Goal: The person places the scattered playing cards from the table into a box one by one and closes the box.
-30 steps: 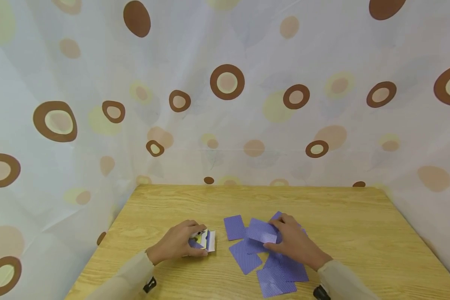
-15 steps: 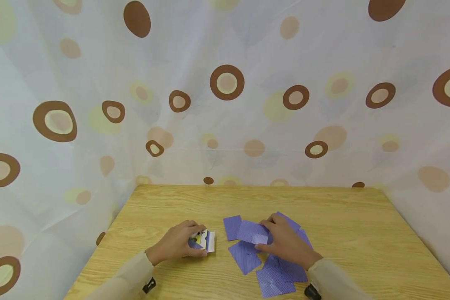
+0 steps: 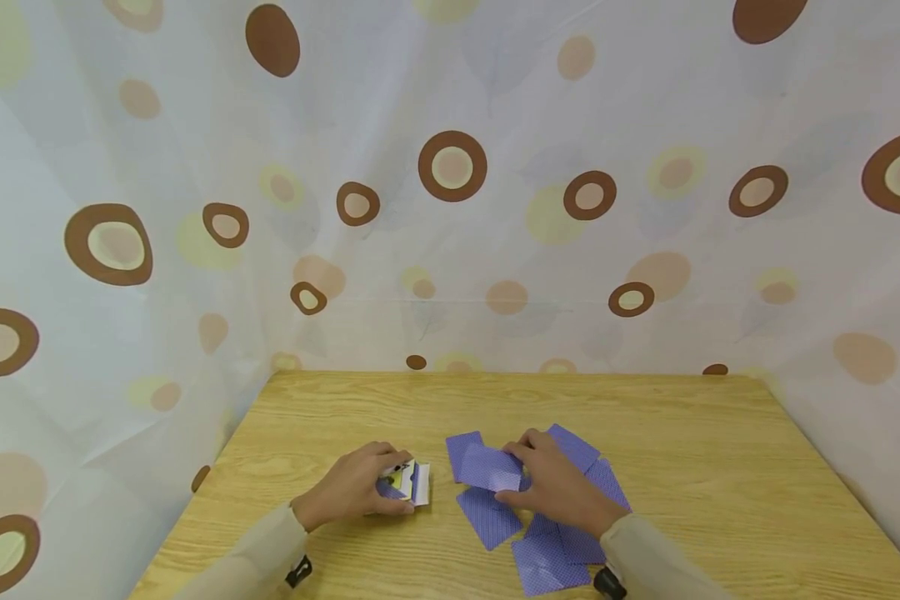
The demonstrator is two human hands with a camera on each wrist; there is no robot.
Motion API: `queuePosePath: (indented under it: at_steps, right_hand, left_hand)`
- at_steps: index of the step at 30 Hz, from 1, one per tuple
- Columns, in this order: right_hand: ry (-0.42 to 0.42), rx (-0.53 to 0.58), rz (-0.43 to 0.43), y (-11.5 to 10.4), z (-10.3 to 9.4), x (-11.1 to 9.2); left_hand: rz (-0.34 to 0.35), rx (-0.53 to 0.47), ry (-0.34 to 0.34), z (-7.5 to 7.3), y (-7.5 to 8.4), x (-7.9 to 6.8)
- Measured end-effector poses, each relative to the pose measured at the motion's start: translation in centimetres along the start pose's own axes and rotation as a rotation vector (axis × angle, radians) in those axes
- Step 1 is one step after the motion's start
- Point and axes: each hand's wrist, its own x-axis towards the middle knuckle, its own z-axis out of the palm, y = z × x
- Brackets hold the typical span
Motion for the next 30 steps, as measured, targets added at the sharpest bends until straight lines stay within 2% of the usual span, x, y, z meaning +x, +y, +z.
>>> queuePosePath:
  at_steps: [13,30]
  right_hand:
    - [-0.064,-0.013,-0.003,-0.9,1.1,1.1]
    - [-0.058,-0.001,-0.077,-2.8,2.2,2.1]
  left_hand:
    - [0.012,-0.003,0.010,0.0,0.0,-0.1]
    - [0.019,0.010,0.012,0.2,-0.1,0.0]
